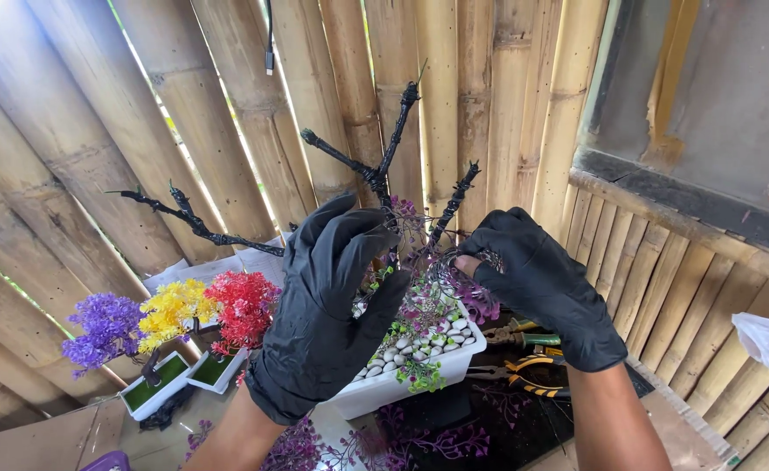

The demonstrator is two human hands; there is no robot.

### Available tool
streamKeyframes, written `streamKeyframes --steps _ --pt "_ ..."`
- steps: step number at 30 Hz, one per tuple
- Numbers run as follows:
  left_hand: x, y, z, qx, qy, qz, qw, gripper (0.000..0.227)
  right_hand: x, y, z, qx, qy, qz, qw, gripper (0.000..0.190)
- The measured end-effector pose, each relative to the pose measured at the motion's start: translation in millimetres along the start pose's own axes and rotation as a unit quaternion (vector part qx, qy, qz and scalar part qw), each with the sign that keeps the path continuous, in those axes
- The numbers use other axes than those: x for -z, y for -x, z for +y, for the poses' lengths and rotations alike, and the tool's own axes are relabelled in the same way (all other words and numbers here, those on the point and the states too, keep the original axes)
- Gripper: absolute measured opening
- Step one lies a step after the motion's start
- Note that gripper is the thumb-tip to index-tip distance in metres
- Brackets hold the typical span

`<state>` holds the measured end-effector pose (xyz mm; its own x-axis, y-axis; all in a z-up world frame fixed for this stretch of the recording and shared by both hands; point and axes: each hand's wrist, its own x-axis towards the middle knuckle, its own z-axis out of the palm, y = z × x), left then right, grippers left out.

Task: The person arranges purple artificial foliage onto a black bonsai tree structure placed in a white rectangular pot filled with white stones. They use wire to secure the foliage to the branches and use pliers to cut the wire and adjust the placement of the leaves.

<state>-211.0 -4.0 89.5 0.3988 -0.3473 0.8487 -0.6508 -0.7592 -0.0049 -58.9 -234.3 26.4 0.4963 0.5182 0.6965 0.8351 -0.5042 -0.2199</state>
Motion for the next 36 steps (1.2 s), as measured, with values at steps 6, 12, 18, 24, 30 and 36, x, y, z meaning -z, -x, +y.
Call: streamKeyframes --steps 6,12,18,24,30,36 --pt "6.8 13.9 -6.7 0.022 0.003 -0.008 1.0 0.026 13.1 3.9 9.0 0.004 -0.025 -0.019 0.999 0.006" --pt "18.9 25.7 -1.3 0.018 -0.009 -0.001 1.0 0.028 58.9 46.1 -5.2 -0.073 -0.014 -0.012 0.997 0.014" --pt "29.2 39.4 10.7 0.037 0.04 -0.044 0.998 0.011 18.4 100.0 -47.4 -0.012 -0.121 -0.307 0.944 0.015" --pt "28.6 50.2 14.0 0.036 0.035 -0.074 0.996 0.007 -29.2 125.8 -12.1 -0.277 -0.003 -0.477 0.834 0.055" --pt "35.8 41.0 5.2 0.056 0.046 -0.066 0.995 0.005 -70.8 185.9 134.8 -0.09 0.153 -0.301 0.937 0.013" --pt "26.2 37.0 -7.1 0.073 0.066 -0.064 0.993 0.009 -60.6 186.6 119.2 -0.127 -0.021 -0.348 0.929 0.044"
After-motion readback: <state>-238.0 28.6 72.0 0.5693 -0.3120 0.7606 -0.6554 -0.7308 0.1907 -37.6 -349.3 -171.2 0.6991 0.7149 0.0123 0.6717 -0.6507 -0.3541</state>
